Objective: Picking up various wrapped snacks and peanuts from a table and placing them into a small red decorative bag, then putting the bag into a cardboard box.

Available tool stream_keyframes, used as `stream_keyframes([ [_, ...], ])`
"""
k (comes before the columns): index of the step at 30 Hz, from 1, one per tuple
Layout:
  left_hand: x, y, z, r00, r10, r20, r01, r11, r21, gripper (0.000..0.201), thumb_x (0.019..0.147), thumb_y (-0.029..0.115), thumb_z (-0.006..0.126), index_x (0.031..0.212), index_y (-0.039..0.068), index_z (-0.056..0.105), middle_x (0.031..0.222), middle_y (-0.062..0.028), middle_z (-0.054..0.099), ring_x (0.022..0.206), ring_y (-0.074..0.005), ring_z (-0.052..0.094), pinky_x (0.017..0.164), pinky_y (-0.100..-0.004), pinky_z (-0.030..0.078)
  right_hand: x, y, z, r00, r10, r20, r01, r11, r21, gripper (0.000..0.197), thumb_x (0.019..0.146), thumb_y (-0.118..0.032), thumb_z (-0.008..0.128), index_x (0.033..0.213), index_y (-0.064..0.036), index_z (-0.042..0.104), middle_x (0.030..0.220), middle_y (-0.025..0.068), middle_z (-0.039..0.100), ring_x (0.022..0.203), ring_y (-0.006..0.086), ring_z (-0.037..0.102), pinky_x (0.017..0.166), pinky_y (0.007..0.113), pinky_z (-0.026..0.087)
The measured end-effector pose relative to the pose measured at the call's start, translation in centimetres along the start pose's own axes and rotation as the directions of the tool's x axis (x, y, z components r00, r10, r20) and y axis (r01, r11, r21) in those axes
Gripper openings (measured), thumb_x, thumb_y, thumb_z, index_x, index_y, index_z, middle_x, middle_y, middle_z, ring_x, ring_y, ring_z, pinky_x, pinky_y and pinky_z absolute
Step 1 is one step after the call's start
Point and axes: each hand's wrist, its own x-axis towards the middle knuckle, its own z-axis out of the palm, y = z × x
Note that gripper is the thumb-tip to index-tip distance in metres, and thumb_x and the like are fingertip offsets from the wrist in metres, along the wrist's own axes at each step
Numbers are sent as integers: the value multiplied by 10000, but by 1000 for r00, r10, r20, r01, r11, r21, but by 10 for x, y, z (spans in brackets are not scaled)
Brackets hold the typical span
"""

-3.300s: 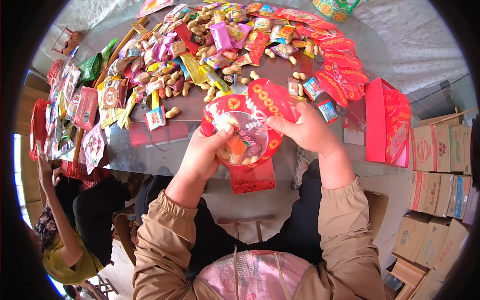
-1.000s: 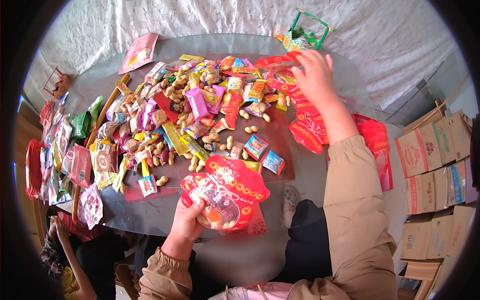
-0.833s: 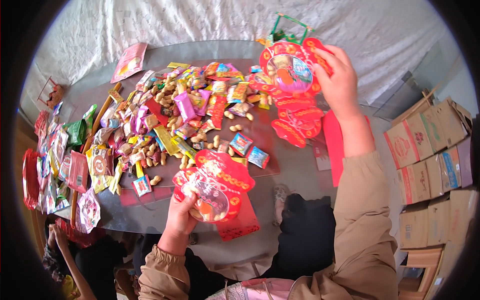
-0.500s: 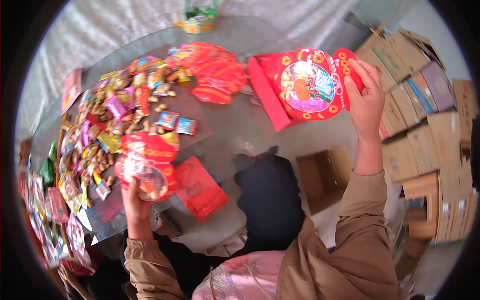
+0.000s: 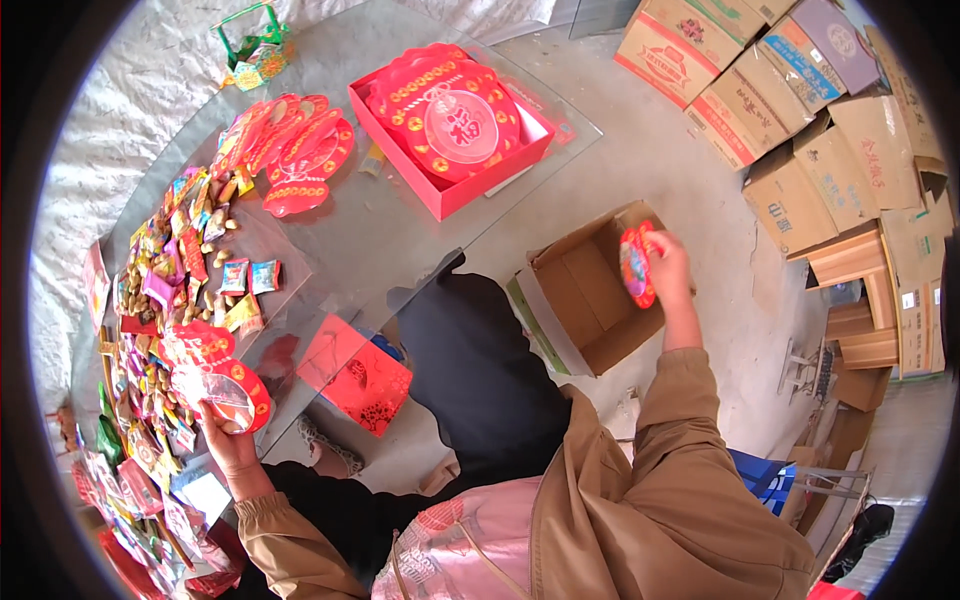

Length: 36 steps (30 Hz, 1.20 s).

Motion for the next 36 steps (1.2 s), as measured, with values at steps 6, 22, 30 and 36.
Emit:
stream_keyframes([
  [6,-3,12,18,990,-127,57,126,992,21,379,1018,385,650,1223,66,658,1145,-89,743,1042,-237,698,980,-455,530,-64,36,93,938,228,259,-281,941,188,137,888,-67,617,975,-30,716,948,189,688,960,358,674,813,420,534],
  [22,18,11,-6,989,-62,-136,75,993,96,456,1008,378,664,1347,76,614,1336,-99,674,1213,-270,638,1053,-474,500,-98,83,259,710,314,631,-598,741,304,395,991,-263,580,1290,-19,667,1171,172,724,1080,260,668,915,361,505],
  [30,8,22,0,973,-47,-228,83,985,150,455,992,400,681,1314,83,628,1297,-92,690,1185,-269,651,1019,-466,525,-116,62,273,825,-30,564,-245,881,404,416,1033,-184,539,1430,-64,577,1338,193,666,1280,318,602,1086,399,459],
  [36,5,29,10,986,-67,-156,88,987,132,477,993,391,683,1342,73,614,1330,-104,673,1217,-272,637,1046,-468,514,-120,97,272,716,403,570,-637,711,297,408,993,-140,615,1380,-11,603,1284,219,687,1196,308,667,1030,369,511],
])
